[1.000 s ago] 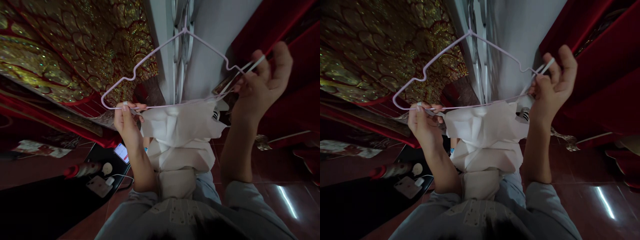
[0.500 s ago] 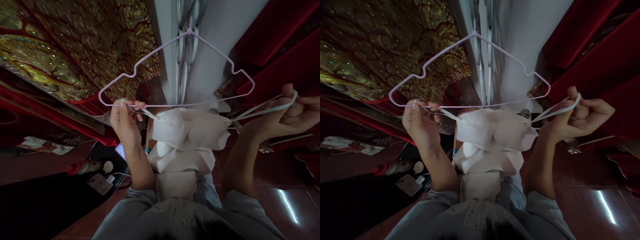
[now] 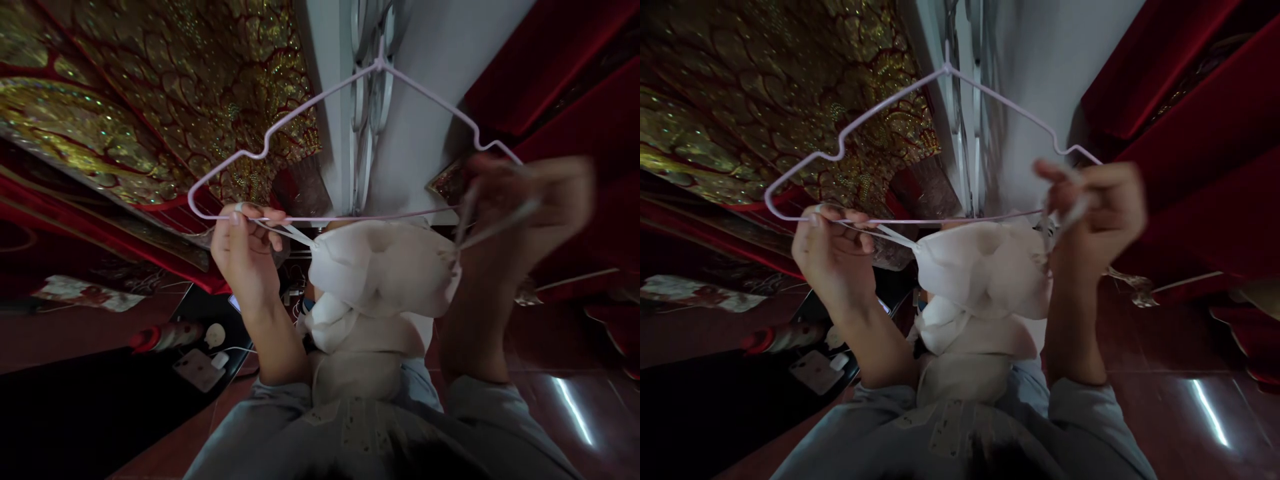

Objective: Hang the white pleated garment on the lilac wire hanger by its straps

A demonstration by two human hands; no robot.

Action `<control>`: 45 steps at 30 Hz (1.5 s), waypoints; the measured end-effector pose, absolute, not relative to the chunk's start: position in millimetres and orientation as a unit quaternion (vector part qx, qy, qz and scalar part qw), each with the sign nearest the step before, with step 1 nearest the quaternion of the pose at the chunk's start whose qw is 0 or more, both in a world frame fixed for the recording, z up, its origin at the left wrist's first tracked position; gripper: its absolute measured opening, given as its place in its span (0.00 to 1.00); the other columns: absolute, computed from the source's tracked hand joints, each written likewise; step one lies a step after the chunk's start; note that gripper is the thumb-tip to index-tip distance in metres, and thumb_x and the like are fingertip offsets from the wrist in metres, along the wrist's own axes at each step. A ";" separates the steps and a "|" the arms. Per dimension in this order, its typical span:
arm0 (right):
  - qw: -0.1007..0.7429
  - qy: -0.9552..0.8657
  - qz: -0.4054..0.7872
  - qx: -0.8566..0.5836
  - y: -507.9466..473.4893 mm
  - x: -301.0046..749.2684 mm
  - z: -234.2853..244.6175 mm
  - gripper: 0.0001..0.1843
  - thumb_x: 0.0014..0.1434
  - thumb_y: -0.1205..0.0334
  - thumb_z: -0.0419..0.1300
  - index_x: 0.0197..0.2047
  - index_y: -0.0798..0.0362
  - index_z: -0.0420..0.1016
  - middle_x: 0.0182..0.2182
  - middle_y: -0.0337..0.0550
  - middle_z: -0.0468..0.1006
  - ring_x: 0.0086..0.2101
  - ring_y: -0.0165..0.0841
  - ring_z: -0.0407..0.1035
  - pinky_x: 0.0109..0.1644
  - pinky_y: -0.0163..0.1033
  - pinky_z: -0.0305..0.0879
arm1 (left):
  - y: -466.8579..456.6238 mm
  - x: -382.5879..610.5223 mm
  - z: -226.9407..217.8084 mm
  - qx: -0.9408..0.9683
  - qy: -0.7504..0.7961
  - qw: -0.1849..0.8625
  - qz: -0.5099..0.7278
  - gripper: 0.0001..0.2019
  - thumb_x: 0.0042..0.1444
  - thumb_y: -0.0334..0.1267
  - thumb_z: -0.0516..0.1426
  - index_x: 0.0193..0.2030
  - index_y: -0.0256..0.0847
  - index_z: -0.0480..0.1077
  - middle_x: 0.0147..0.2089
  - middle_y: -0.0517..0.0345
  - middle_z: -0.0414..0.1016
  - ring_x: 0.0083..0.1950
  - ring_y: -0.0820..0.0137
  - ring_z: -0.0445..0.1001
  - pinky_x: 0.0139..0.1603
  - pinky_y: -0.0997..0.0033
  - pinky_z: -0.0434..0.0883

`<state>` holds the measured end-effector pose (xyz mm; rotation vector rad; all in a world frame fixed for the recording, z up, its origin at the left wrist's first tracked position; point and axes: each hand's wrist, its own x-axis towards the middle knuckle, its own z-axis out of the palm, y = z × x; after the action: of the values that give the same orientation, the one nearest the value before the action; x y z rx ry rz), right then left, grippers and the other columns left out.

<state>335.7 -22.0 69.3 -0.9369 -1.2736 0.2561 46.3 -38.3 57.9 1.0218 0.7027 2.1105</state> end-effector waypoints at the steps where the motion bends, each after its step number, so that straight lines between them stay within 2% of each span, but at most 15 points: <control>1: 0.689 -0.589 0.114 -0.407 -24.7 325.4 67.0 0.17 0.68 0.39 0.68 0.41 0.43 0.76 0.37 0.39 0.79 0.40 0.40 0.81 0.45 0.50 0.77 | -38.6 47.5 57.5 0.391 0.276 0.345 0.808 0.17 0.65 0.50 0.73 0.36 0.38 0.79 0.32 0.51 0.86 0.31 0.68 0.84 0.21 0.78 0.67; 5: 0.592 -0.691 0.063 -0.410 -32.4 306.2 60.8 0.05 0.68 0.54 0.71 0.44 0.42 0.85 0.39 0.40 0.88 0.42 0.42 0.81 0.50 0.52 0.74 | -40.7 52.3 52.0 0.386 0.297 0.362 0.795 0.16 0.66 0.50 0.72 0.38 0.39 0.82 0.35 0.49 0.87 0.35 0.65 0.86 0.23 0.78 0.68; 9: 0.522 -0.742 -0.004 -0.421 -30.1 315.1 56.0 0.10 0.70 0.50 0.68 0.48 0.43 0.86 0.40 0.41 0.88 0.42 0.42 0.78 0.52 0.53 0.69 | -40.5 50.6 42.6 0.393 0.306 0.371 0.784 0.09 0.65 0.42 0.69 0.48 0.42 0.87 0.46 0.46 0.90 0.41 0.62 0.88 0.24 0.76 0.69; 12: 0.510 -0.740 -0.020 -0.439 -28.8 328.5 52.6 0.13 0.70 0.47 0.68 0.52 0.41 0.87 0.39 0.41 0.86 0.43 0.44 0.76 0.56 0.57 0.68 | -35.6 43.4 35.3 0.379 0.320 0.318 0.808 0.16 0.57 0.30 0.65 0.52 0.41 0.87 0.53 0.45 0.89 0.43 0.63 0.88 0.26 0.77 0.72; 14: 0.509 -0.730 -0.029 -0.455 -29.9 338.1 51.0 0.15 0.68 0.44 0.69 0.54 0.39 0.86 0.39 0.42 0.86 0.44 0.46 0.76 0.58 0.59 0.68 | -31.5 37.8 31.6 0.353 0.339 0.242 0.838 0.16 0.55 0.27 0.65 0.49 0.41 0.87 0.50 0.48 0.90 0.39 0.68 0.87 0.25 0.79 0.71; 17: 0.504 -0.728 -0.023 -0.464 -31.9 347.4 48.5 0.21 0.66 0.41 0.71 0.60 0.37 0.84 0.40 0.42 0.87 0.46 0.48 0.77 0.60 0.61 0.68 | -27.3 30.1 28.9 0.323 0.326 0.140 0.877 0.07 0.56 0.29 0.68 0.41 0.40 0.87 0.40 0.54 0.89 0.31 0.72 0.83 0.25 0.79 0.71; 19: 0.508 -0.733 -0.013 -0.452 -31.8 347.7 46.7 0.24 0.66 0.40 0.71 0.62 0.37 0.83 0.40 0.43 0.86 0.46 0.47 0.77 0.61 0.61 0.68 | -25.6 24.6 30.2 0.350 0.317 0.114 0.874 0.08 0.54 0.32 0.72 0.41 0.39 0.87 0.39 0.55 0.89 0.33 0.71 0.83 0.31 0.76 0.77; 21: 0.511 -0.735 -0.011 -0.447 -30.5 343.8 45.1 0.25 0.65 0.40 0.72 0.62 0.37 0.82 0.39 0.43 0.86 0.45 0.47 0.77 0.60 0.61 0.68 | -23.7 18.5 36.1 0.423 0.330 0.121 0.835 0.16 0.51 0.35 0.77 0.47 0.38 0.87 0.47 0.50 0.89 0.41 0.67 0.86 0.43 0.69 0.84; 24: 0.517 -0.733 -0.029 -0.441 -28.0 335.5 44.1 0.24 0.66 0.40 0.71 0.61 0.38 0.82 0.38 0.42 0.87 0.44 0.46 0.77 0.58 0.58 0.68 | -18.3 11.0 56.6 0.539 0.350 0.172 0.746 0.24 0.49 0.39 0.81 0.53 0.37 0.87 0.52 0.47 0.88 0.48 0.63 0.86 0.53 0.64 0.83; 26: 0.528 -0.734 -0.041 -0.424 -26.7 331.9 44.3 0.23 0.66 0.42 0.71 0.61 0.39 0.83 0.37 0.40 0.87 0.42 0.45 0.77 0.55 0.56 0.67 | -13.4 9.3 75.1 0.584 0.365 0.201 0.697 0.18 0.53 0.36 0.80 0.49 0.36 0.87 0.45 0.50 0.87 0.45 0.65 0.84 0.51 0.67 0.81; 28: 0.535 -0.735 -0.049 -0.413 -26.0 331.0 45.0 0.22 0.67 0.44 0.71 0.60 0.40 0.83 0.36 0.39 0.87 0.41 0.43 0.76 0.54 0.55 0.66 | -8.7 10.4 91.5 0.612 0.389 0.208 0.656 0.07 0.62 0.35 0.76 0.42 0.35 0.87 0.37 0.54 0.84 0.37 0.71 0.79 0.41 0.73 0.75; 32: 0.520 -0.729 -0.047 -0.443 -26.0 334.3 46.7 0.23 0.65 0.42 0.71 0.59 0.40 0.83 0.36 0.40 0.87 0.41 0.43 0.77 0.55 0.56 0.67 | -3.4 14.8 99.5 0.652 0.384 0.207 0.620 0.13 0.74 0.35 0.67 0.35 0.35 0.84 0.26 0.59 0.75 0.27 0.74 0.68 0.29 0.74 0.63; 37: 0.506 -0.738 -0.038 -0.444 -25.5 336.1 48.1 0.24 0.66 0.41 0.69 0.59 0.43 0.84 0.35 0.42 0.87 0.40 0.45 0.76 0.54 0.56 0.68 | -8.5 18.5 71.6 0.502 0.354 0.263 0.744 0.06 0.67 0.37 0.69 0.39 0.38 0.85 0.28 0.58 0.76 0.27 0.72 0.72 0.28 0.74 0.69; 42: 0.508 -0.756 -0.002 -0.413 -20.6 334.1 48.1 0.24 0.67 0.46 0.69 0.64 0.39 0.80 0.37 0.41 0.89 0.40 0.45 0.78 0.52 0.56 0.70 | -27.4 35.5 51.4 0.356 0.349 0.370 0.784 0.21 0.57 0.53 0.75 0.44 0.39 0.81 0.32 0.55 0.77 0.32 0.68 0.78 0.33 0.70 0.78; 45: 0.508 -0.765 0.013 -0.395 -15.4 335.1 48.0 0.25 0.68 0.48 0.69 0.66 0.40 0.79 0.40 0.41 0.90 0.41 0.45 0.79 0.52 0.55 0.72 | -34.4 54.3 48.3 0.353 0.377 0.383 0.766 0.21 0.55 0.55 0.76 0.44 0.43 0.81 0.35 0.54 0.81 0.34 0.67 0.80 0.35 0.70 0.78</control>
<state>335.1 -15.4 48.0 -0.9528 -1.8429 0.0318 54.3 -34.4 48.3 0.8994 0.9622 1.9539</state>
